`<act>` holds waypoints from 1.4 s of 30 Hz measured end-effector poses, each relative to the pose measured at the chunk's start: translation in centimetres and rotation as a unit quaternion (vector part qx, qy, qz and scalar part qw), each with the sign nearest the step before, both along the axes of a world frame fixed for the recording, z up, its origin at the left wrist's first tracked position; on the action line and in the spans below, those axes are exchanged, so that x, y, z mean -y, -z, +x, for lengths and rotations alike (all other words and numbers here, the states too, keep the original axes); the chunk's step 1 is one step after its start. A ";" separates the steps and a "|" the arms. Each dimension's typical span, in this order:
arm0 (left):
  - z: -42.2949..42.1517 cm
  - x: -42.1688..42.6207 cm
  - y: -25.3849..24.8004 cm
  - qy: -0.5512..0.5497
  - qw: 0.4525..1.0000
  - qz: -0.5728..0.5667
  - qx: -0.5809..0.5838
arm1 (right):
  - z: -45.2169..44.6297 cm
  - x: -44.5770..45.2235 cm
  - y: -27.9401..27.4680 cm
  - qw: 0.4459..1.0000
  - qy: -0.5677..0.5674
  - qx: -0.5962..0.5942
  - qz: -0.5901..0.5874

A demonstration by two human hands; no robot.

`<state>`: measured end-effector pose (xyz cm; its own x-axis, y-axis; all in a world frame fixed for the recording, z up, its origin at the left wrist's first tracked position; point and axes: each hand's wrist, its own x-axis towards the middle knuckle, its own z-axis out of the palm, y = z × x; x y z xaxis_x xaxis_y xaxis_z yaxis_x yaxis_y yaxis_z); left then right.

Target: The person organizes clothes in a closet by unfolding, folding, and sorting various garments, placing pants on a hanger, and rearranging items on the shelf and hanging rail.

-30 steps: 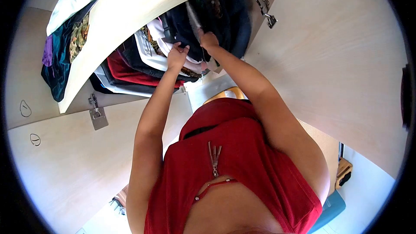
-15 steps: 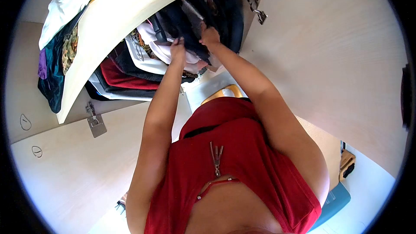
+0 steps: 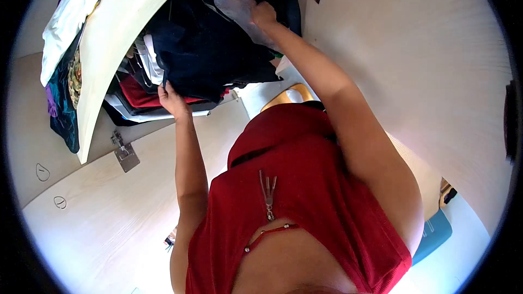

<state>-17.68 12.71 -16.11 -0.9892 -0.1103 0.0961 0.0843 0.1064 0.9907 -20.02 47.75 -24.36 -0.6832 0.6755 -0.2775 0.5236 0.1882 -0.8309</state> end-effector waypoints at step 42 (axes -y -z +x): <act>-0.6 4.5 -0.3 0.030 0.999 -0.029 0.026 | 3.2 1.8 -3.2 0.997 -0.053 -0.039 -0.032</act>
<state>-18.23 8.19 -15.79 -0.9977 -0.0467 0.0496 0.0415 0.1598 0.9863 -16.79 45.98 -21.18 -0.7711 0.5807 -0.2610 0.4364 0.1836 -0.8808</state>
